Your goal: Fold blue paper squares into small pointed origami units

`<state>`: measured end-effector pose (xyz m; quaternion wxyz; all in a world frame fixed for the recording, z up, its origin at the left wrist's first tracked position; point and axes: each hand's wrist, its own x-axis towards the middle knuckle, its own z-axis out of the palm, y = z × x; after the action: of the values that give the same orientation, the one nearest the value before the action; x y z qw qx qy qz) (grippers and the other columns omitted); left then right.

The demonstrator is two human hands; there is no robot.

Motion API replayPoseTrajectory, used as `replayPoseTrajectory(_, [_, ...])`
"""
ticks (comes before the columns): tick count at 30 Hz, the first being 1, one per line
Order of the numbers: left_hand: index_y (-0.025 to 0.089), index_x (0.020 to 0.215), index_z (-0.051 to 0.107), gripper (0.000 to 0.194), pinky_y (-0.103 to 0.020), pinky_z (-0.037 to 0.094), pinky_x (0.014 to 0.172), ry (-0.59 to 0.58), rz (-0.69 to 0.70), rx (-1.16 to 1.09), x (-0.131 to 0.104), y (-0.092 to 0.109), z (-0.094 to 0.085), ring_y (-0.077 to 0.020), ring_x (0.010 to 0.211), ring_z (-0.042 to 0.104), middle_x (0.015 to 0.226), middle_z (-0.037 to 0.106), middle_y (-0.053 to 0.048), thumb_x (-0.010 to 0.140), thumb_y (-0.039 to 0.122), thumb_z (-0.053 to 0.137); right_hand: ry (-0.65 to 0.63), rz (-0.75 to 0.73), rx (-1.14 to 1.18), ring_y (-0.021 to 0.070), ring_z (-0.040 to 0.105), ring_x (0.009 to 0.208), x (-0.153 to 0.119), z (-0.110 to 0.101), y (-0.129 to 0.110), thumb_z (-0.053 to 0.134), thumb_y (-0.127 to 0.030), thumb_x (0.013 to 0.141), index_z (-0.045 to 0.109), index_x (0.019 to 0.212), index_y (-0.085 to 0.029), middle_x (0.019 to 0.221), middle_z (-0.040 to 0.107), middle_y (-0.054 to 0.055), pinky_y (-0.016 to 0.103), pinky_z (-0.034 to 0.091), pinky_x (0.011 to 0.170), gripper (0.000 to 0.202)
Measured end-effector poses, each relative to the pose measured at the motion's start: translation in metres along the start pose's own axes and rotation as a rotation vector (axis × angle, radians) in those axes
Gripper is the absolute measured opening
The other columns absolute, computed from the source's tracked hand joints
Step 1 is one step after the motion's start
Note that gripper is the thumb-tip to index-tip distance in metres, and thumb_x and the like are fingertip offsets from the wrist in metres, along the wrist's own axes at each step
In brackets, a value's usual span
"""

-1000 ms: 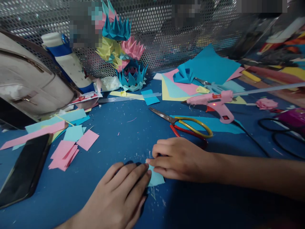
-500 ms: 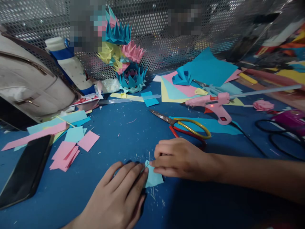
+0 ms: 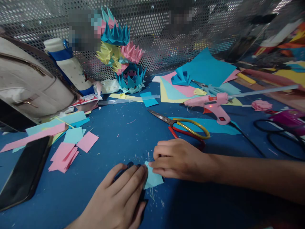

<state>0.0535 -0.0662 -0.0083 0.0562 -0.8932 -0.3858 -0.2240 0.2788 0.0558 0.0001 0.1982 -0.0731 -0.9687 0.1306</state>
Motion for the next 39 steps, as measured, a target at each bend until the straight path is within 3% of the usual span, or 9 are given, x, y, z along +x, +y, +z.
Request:
replayPoseTrajectory(4, [0.012, 0.119, 0.070, 0.031, -0.030, 0.021, 0.121, 0.001, 0.001, -0.008, -0.001, 0.003, 0.001, -0.0165, 0.113, 0.062, 0.123, 0.072, -0.003, 0.100, 0.029, 0.052, -0.005, 0.002, 0.006, 0.0119, 0.050, 0.073, 0.000, -0.001, -0.001, 0.055, -0.027, 0.101, 0.070, 0.094, -0.017, 0.086, 0.064, 0.002, 0.026, 0.036, 0.065, 0.020])
replayPoseTrajectory(10, [0.012, 0.119, 0.070, 0.029, -0.032, 0.032, 0.114, 0.000, 0.004, -0.032, -0.001, 0.003, -0.002, -0.0183, 0.116, 0.062, 0.124, 0.071, -0.004, 0.102, 0.016, 0.047, 0.022, -0.016, 0.024, 0.0125, 0.051, 0.073, 0.000, -0.001, 0.000, 0.055, -0.027, 0.100, 0.070, 0.095, -0.016, 0.085, 0.064, 0.002, 0.026, 0.036, 0.065, 0.020])
replayPoseTrajectory(18, [0.013, 0.127, 0.066, 0.035, -0.035, 0.041, 0.102, -0.050, -0.061, 0.074, 0.006, 0.000, -0.009, -0.0211, 0.113, 0.062, 0.125, 0.069, -0.009, 0.105, 0.018, 0.039, 0.009, 0.060, 0.161, 0.0117, 0.056, 0.078, 0.001, -0.001, 0.005, 0.061, -0.028, 0.097, 0.073, 0.092, -0.018, 0.084, 0.066, 0.001, 0.024, 0.039, 0.068, 0.016])
replayPoseTrajectory(26, [0.012, 0.127, 0.065, 0.031, -0.033, 0.032, 0.113, -0.024, -0.088, -0.029, 0.002, 0.003, -0.003, -0.0188, 0.117, 0.061, 0.128, 0.069, -0.006, 0.103, 0.022, 0.047, 0.006, 0.004, 0.071, 0.0116, 0.054, 0.078, -0.001, -0.003, 0.003, 0.056, -0.028, 0.100, 0.071, 0.096, -0.018, 0.090, 0.067, 0.001, 0.025, 0.039, 0.069, 0.018])
replayPoseTrajectory(39, [0.010, 0.123, 0.068, 0.036, -0.032, 0.022, 0.120, -0.046, -0.010, 0.076, 0.001, 0.003, -0.004, -0.0186, 0.120, 0.059, 0.129, 0.068, -0.006, 0.104, 0.031, 0.045, 0.016, 0.026, 0.074, 0.0112, 0.055, 0.080, -0.001, 0.000, 0.002, 0.059, -0.026, 0.099, 0.071, 0.096, -0.019, 0.091, 0.066, 0.000, 0.025, 0.040, 0.069, 0.014])
